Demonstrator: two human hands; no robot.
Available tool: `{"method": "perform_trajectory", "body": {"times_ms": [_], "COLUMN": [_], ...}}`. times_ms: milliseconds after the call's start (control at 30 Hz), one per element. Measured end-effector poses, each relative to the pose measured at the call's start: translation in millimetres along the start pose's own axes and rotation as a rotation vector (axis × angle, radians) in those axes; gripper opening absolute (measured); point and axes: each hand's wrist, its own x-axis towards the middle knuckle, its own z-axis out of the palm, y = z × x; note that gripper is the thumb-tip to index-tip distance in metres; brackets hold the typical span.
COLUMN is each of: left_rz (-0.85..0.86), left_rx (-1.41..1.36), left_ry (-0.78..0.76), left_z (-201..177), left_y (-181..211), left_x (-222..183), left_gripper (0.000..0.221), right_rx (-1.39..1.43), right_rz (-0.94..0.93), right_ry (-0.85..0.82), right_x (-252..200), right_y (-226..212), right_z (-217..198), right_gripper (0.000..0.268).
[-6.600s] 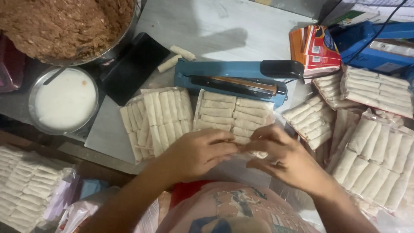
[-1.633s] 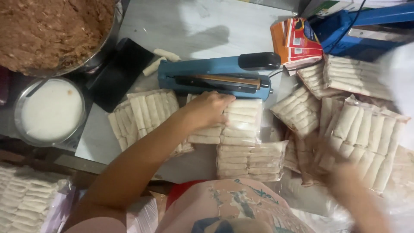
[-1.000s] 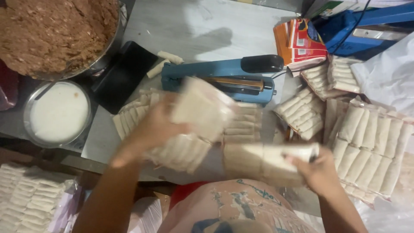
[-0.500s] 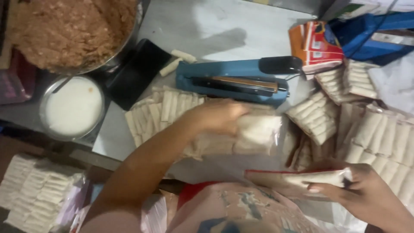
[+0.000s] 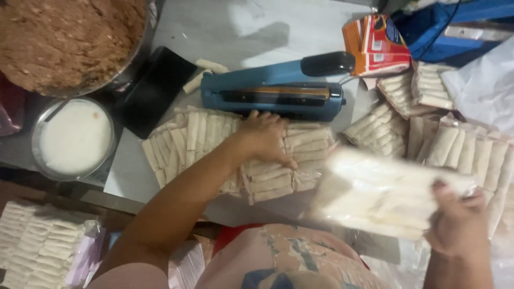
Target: The person seals bags of small white food rolls using a manual heat sealer.
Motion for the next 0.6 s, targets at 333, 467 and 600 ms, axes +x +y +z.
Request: {"method": "perform_trajectory", "body": {"times_ms": [333,467,600], "left_rz": [0.16,0.184,-0.387], "left_rx": [-0.359,-0.386,-0.174], "left_ry": [-0.054,0.222,0.925], "left_z": [31,78,96], "left_y": [39,-9,-69], "left_x": [-57,-72,-72], "left_gripper": [0.095,0.075,0.06], "right_rx": [-0.27,-0.428,-0.419], "right_rz": [0.251,0.406,0.359], "right_ry": [-0.14,-0.313,-0.33], "right_x": [70,40,95], "right_y": [-25,-86,-4], "right_z": [167,205,219], "right_gripper": [0.076,0.081,0.093]}}
